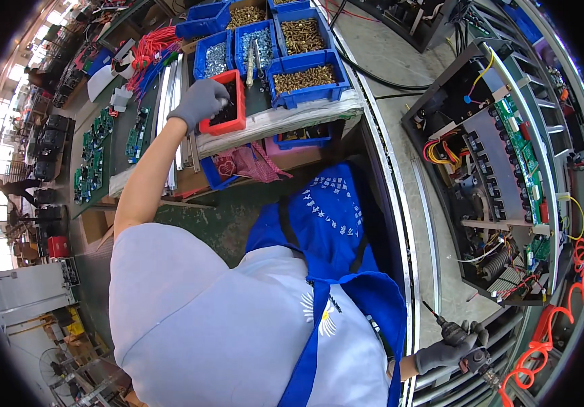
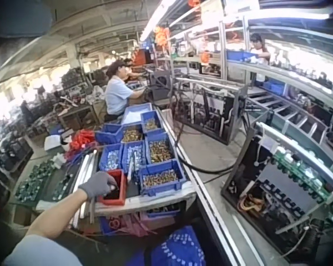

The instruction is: The person assembles an electronic device by connecting wires to a circuit board and using a pneumatic screwdriver to secure components. They work at a bench with organized parts bins, handling various wires and tools to complete the assembly.

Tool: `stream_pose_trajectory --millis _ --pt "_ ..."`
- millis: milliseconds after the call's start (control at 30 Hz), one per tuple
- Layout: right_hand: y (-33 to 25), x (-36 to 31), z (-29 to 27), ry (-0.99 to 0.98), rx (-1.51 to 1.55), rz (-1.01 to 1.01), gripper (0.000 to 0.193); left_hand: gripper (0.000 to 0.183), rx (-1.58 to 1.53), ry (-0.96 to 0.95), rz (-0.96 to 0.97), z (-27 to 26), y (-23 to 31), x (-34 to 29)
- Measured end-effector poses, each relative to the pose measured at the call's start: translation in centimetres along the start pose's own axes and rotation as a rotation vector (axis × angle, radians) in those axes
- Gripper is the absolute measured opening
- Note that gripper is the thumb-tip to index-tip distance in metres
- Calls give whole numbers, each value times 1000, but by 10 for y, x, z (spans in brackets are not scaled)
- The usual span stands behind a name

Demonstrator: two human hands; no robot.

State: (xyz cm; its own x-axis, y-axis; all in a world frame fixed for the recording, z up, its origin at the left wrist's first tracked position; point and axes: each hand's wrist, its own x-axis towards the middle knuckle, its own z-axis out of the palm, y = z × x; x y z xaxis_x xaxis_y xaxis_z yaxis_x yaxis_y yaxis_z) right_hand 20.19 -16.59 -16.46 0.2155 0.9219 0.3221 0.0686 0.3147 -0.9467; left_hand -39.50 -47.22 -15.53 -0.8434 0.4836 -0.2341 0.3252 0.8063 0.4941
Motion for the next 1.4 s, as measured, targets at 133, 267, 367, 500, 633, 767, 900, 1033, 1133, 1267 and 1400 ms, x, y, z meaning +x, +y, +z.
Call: stream_pose_trajectory --millis 133,267,367,500,633,767,900,1033,1133,1267,1400 --pt "13 -14 -5 -97 139 23 40 18 -49 21 45 -4 -9 2" --pt "10 -14 -7 -99 215 7 40 21 20 22 63 -5 -9 -1" --pt "-3 -16 -11 -135 330 -87 37 23 37 14 76 -4 -17 12" --pt "-38 -8 -11 -293 439 -34 38 24 293 198 389 -6 -43 22" --pt "-79 -13 32 -53 453 -239 40 15 -87 331 259 -5 28 -7" --pt "-111 -6 69 -214 774 -337 43 25 -754 -75 403 58 167 -49" --pt "-133 6 86 -391 966 -395 51 38 -1311 -829 388 146 282 -98" --pt "-144 17 84 -549 965 -545 53 37 -1563 -1419 24 191 336 -117" --pt "-140 22 69 -553 919 -624 52 31 -1556 -1563 -6 195 355 -133" --pt "-135 24 56 -490 849 -692 50 25 -1551 -1608 -45 200 366 -143" --pt "-138 28 48 -429 784 -718 49 23 -1520 -1630 0 199 384 -157"
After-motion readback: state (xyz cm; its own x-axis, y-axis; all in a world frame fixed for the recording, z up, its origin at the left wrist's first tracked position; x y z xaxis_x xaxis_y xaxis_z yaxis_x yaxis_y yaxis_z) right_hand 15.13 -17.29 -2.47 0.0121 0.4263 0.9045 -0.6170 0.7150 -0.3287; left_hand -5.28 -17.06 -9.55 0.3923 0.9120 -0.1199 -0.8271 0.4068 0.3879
